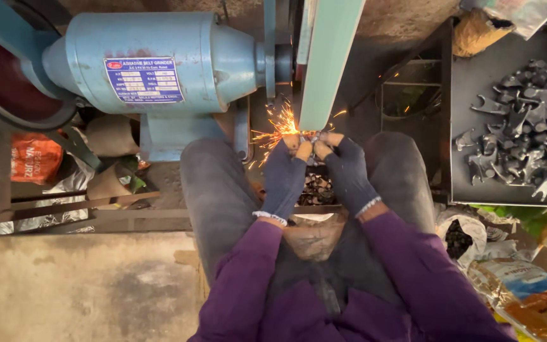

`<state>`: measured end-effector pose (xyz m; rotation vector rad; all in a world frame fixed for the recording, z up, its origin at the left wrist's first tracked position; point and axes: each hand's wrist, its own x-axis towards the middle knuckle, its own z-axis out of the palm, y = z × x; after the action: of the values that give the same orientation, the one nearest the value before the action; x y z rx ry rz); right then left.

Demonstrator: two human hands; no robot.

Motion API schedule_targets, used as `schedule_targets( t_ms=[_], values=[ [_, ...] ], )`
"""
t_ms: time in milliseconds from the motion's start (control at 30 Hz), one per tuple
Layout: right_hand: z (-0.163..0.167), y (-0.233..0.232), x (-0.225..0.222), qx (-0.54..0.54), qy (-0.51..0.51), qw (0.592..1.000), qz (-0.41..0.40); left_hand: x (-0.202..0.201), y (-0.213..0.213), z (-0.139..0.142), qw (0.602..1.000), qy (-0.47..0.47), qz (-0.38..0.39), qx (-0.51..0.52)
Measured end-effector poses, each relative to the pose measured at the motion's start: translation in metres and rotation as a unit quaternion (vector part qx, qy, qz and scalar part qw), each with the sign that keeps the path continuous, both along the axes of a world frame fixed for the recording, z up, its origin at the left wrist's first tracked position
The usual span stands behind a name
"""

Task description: The person sits at a belt grinder and holds small metal castings against the moving belt, producing sparks as edges are ground. They place finished pieces onto a tray of similar parts and pick up new pieces to continue grinding.

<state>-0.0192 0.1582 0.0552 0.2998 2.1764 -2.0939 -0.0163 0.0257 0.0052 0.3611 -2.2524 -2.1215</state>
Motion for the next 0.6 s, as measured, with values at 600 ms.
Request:
schedule_targets(
  t_ms=[600],
  values=[
    [0.024, 0.212, 0.002, 0.524, 0.204, 0.820, -0.113, 0.011, 0.012, 0.004, 0.950, -0.136, -0.240, -0.144]
  ],
)
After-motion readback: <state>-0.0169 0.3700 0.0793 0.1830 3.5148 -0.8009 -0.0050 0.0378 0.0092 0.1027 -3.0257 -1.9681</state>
